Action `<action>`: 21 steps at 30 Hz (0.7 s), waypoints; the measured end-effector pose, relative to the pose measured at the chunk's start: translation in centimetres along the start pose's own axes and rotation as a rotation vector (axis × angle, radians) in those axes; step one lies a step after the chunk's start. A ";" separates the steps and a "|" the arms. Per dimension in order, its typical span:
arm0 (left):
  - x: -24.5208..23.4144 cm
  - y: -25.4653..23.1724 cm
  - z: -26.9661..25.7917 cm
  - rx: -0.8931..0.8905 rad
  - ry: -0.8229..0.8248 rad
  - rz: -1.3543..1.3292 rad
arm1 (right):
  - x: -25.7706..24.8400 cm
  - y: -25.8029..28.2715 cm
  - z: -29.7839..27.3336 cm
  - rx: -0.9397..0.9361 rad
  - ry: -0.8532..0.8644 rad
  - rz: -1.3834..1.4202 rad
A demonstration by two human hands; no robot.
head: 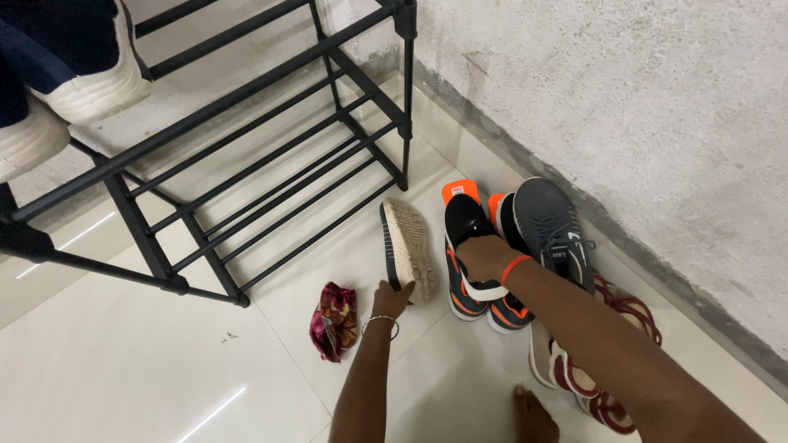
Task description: The person picks up several pairs of shoes from the floor and places them onto a black metal shoe rack. They arrange the shoes on different shelves, including sneakers and sandals, until the rack is filled.
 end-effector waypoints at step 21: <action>0.3 -2.9 -2.4 -0.080 0.042 -0.282 | 0.9 4.1 2.1 -0.224 -0.291 0.076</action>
Point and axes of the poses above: each hand's wrist, its own z-axis towards the middle knuckle, its own x-axis out of the palm, y = z × x, the point moved 4 cm from there along z, towards the middle knuckle
